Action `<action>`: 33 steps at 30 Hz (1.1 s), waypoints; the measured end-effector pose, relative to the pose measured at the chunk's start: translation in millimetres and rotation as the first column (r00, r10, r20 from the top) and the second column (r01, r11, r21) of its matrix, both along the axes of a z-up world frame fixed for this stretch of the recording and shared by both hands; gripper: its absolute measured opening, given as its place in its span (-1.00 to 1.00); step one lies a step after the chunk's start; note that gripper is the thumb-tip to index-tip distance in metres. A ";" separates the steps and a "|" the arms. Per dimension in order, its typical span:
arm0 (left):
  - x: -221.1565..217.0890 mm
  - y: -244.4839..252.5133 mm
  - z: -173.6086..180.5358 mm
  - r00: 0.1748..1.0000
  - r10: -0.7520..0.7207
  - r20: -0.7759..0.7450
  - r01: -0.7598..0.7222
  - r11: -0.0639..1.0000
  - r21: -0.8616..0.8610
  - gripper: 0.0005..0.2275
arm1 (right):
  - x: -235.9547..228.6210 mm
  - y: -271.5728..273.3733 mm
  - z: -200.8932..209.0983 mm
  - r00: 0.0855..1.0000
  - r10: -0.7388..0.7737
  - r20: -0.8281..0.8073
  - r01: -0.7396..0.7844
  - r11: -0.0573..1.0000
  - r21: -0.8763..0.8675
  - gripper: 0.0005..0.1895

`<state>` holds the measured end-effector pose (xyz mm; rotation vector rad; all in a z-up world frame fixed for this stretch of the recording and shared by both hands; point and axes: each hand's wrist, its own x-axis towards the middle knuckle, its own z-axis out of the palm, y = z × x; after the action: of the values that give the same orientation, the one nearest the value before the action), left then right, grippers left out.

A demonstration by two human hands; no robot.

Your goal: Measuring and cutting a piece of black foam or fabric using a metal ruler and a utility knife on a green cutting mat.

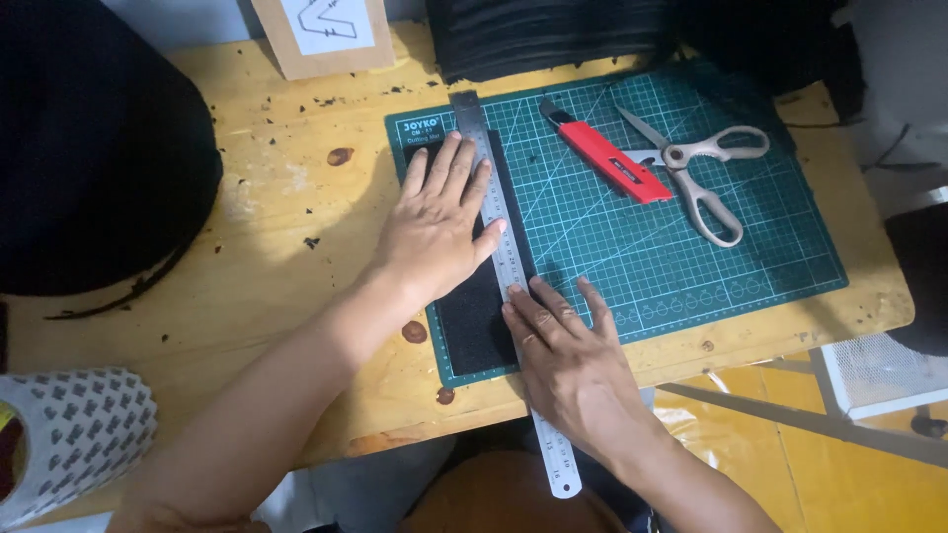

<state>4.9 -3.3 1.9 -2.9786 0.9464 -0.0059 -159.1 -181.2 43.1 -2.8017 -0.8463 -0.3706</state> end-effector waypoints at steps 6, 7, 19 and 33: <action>4.9 -2.7 3.0 0.996 -0.084 0.019 0.085 0.996 -0.027 -0.38 | -1.6 1.1 4.5 1.000 -0.014 -0.021 0.014 1.000 -0.008 -0.47; 3.6 -3.6 4.2 0.996 -0.090 0.024 0.091 0.995 -0.028 -0.38 | -2.1 1.0 2.9 1.000 -0.020 -0.016 0.020 1.000 -0.009 -0.47; -6.1 -12.1 39.4 0.955 -0.155 -0.253 0.189 0.975 0.117 -0.26 | -0.4 0.0 1.1 0.998 -0.008 -0.055 0.011 0.998 0.055 -0.43; -2.9 -17.6 49.2 0.954 -0.239 -0.178 0.280 0.925 0.256 -0.11 | 2.7 1.3 -0.7 0.996 -0.031 -0.090 0.043 0.989 0.143 -0.49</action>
<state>2.0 -20.9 51.1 -2.6046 1.2380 0.3166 -156.3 -179.9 42.4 -2.6812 -0.7194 -0.3001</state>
